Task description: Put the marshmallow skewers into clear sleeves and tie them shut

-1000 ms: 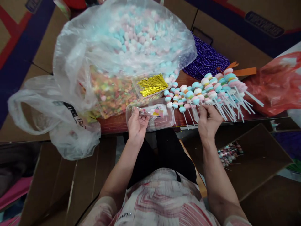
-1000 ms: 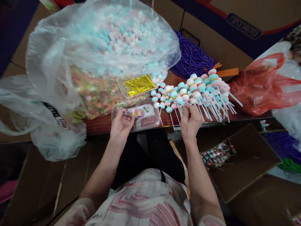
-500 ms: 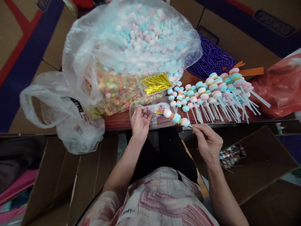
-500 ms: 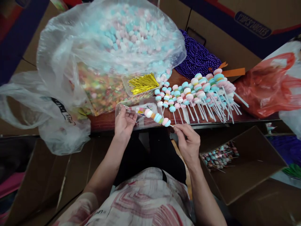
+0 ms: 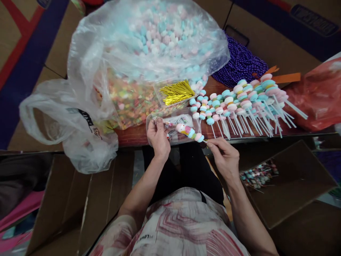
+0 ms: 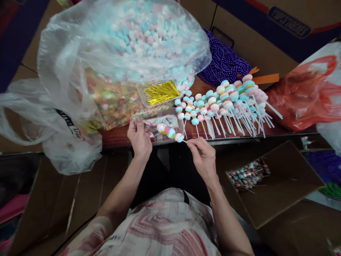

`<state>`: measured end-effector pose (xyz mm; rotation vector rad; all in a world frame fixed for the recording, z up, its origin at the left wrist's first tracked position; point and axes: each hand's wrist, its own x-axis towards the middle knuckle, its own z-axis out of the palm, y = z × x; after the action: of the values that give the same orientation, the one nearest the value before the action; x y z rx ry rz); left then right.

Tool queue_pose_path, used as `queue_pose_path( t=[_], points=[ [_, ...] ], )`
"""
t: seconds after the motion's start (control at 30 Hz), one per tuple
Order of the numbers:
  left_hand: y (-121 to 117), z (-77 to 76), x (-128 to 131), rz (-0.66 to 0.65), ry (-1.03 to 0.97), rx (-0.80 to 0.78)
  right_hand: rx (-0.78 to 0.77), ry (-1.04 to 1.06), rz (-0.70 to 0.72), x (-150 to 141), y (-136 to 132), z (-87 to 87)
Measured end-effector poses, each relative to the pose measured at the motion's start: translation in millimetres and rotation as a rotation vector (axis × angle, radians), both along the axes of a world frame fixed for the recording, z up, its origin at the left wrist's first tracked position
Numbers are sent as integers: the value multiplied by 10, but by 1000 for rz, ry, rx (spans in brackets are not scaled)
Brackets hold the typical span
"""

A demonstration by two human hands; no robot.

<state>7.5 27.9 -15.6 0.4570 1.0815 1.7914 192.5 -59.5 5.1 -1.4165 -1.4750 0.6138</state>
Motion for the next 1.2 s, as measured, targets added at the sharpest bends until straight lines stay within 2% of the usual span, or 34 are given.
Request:
queue_pose_path(
  t=[0.17, 0.4, 0.47, 0.57, 0.7, 0.8, 1.0, 1.1, 1.2],
  points=[
    [50, -47, -61, 8, 14, -33, -86, 55, 24, -21, 14, -21],
    [98, -120, -195, -110, 100, -57, -223, 142, -17, 7, 4, -40],
    [86, -130, -185, -105, 136, -56, -245, 158, -7, -17, 5, -48],
    [75, -111, -159, -80, 103, -78, -242, 171, -14, -57, 3, -50],
    [43, -30, -120, -198, -19, -73, -195, 135, -36, -89, -4, -49],
    [-10, 26, -73, -282, -32, -67, -151, 75, -35, -109, -13, -74],
    [-65, 68, -4, -339, -71, -85, -45, -110, 32, -143, -45, -178],
    [-63, 77, 7, -359, -62, -59, -75, -116, 62, -160, -63, -163],
    [-57, 75, 13, -357, -71, -86, -211, 60, 90, -200, -76, -91]
  ],
)
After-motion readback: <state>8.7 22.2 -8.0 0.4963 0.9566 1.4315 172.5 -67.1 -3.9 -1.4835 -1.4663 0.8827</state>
